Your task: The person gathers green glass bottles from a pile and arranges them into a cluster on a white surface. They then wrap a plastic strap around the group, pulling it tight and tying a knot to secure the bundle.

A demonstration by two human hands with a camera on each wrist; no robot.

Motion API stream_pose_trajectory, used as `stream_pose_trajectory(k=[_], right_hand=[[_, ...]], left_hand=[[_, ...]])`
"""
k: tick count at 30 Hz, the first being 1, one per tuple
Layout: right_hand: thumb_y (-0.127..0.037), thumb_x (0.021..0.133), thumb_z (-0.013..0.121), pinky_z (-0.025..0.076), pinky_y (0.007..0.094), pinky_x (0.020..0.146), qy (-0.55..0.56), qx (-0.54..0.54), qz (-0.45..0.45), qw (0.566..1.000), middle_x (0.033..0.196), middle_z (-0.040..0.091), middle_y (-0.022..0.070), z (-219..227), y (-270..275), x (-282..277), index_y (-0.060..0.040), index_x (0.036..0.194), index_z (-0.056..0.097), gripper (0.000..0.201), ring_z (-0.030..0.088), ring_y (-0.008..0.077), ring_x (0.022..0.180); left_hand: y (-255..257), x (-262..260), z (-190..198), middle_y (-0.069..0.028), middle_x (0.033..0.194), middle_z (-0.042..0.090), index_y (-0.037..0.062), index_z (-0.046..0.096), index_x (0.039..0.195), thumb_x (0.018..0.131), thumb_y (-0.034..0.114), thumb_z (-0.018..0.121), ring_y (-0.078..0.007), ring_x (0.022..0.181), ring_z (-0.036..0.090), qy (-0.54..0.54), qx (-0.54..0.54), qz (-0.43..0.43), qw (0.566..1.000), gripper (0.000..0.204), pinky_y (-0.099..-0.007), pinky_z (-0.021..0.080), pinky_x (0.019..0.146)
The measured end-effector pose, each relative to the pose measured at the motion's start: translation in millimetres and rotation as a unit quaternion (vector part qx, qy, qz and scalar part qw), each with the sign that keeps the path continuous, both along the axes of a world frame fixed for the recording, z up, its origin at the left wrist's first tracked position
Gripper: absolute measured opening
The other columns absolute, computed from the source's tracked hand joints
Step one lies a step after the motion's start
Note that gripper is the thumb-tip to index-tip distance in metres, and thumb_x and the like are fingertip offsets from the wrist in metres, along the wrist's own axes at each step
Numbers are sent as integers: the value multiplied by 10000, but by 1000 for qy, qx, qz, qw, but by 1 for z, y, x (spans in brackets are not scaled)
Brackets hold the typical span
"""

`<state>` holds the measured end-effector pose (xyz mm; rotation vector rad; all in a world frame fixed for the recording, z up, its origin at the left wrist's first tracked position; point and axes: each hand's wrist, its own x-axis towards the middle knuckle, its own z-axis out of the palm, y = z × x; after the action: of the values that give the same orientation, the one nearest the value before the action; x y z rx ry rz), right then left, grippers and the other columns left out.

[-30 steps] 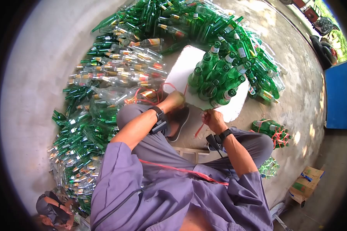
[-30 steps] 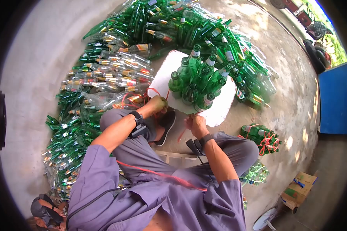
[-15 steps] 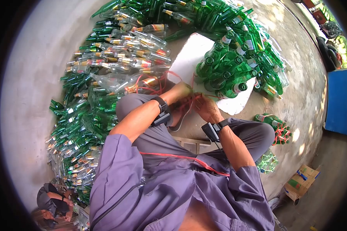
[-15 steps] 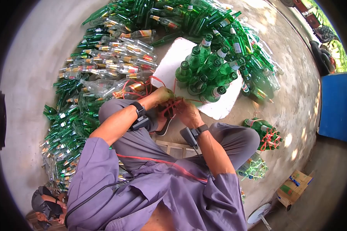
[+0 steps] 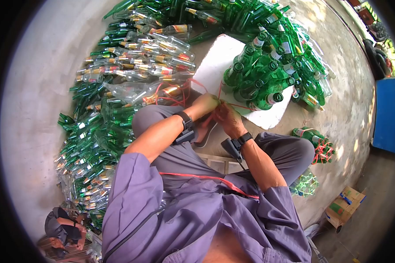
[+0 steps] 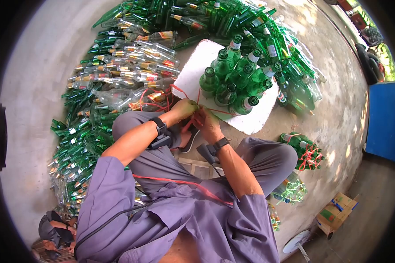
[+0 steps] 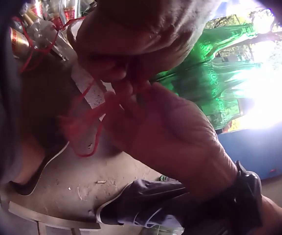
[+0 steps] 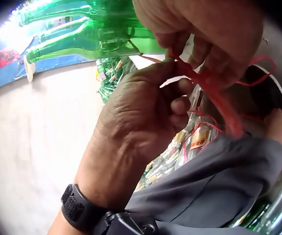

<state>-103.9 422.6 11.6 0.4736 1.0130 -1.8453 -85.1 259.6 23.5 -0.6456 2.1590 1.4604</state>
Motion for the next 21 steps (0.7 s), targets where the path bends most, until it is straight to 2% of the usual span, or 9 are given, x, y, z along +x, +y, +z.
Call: stream_pose_trajectory(k=[1, 4, 6, 7, 9, 14, 16, 19, 21], right_hand=[[-374, 959, 568, 438, 333, 878, -1, 0, -1, 1000, 1060, 619, -29, 3, 0, 0, -165, 1163, 598, 294, 544, 116, 1008], [-359, 955, 566, 466, 342, 855, 25, 35, 13, 999, 1056, 620, -36, 4, 7, 2, -161, 1127, 613, 267, 547, 118, 1001], [-341, 953, 576, 414, 370, 884, 283, 87, 108, 949, 1025, 620, -2, -5, 14, 2, -165, 1088, 618, 225, 571, 144, 1002], [-341, 953, 576, 414, 370, 884, 284, 87, 106, 949, 1025, 620, -2, -4, 12, 2, -165, 1088, 618, 225, 571, 144, 1002], [-365, 934, 589, 390, 350, 839, 99, 102, 21, 990, 986, 628, -3, -1, 4, 2, -162, 1076, 624, 250, 562, 132, 989], [-382, 925, 591, 355, 341, 833, 86, 51, 7, 995, 957, 646, -18, 0, 1, 3, -170, 1088, 634, 271, 570, 129, 966], [-380, 922, 596, 348, 337, 830, 58, 46, 10, 997, 957, 649, -25, 3, 1, 3, -175, 1101, 638, 275, 571, 130, 955], [-367, 918, 601, 344, 330, 809, 59, 137, 11, 989, 949, 657, -37, 12, -1, 7, -187, 1125, 639, 276, 584, 128, 913], [-302, 909, 612, 390, 257, 602, 124, 177, 16, 976, 901, 639, -36, 6, -1, 7, -138, 1050, 659, 222, 544, 89, 782]], left_hand=[[1, 0, 2, -142, 728, 690, 22, 708, 827, 877, 309, 574, -217, 549, 654, 51, -69, -27, 996, 320, -333, 486, 536], [0, -1, 12, -132, 739, 701, 35, 714, 804, 880, 369, 580, -241, 581, 664, 12, -124, -51, 991, 368, -344, 500, 596], [1, 0, 14, -125, 733, 702, 43, 718, 807, 880, 384, 579, -248, 605, 671, -10, -87, -30, 996, 375, -351, 505, 608], [1, -1, 15, -117, 727, 703, 52, 721, 809, 879, 399, 577, -255, 628, 678, -32, -49, -8, 998, 382, -357, 511, 621], [4, -1, 17, -113, 722, 702, 58, 723, 806, 870, 382, 581, -257, 646, 683, -21, -53, -9, 998, 359, -363, 513, 630], [7, 2, 15, -111, 720, 702, 60, 727, 790, 841, 314, 582, -255, 668, 693, 25, -62, 17, 998, 298, -367, 515, 636], [10, 1, 22, -128, 683, 687, 51, 743, 823, 836, 276, 559, -233, 607, 676, 40, -166, 9, 985, 291, -335, 526, 624], [7, 3, 23, -130, 675, 681, 84, 755, 855, 842, 317, 559, -251, 623, 684, 107, -221, -11, 969, 305, -351, 519, 617], [8, 0, 35, -132, 698, 689, 80, 746, 836, 849, 299, 550, -284, 655, 689, 54, -176, 7, 983, 294, -389, 520, 634]])
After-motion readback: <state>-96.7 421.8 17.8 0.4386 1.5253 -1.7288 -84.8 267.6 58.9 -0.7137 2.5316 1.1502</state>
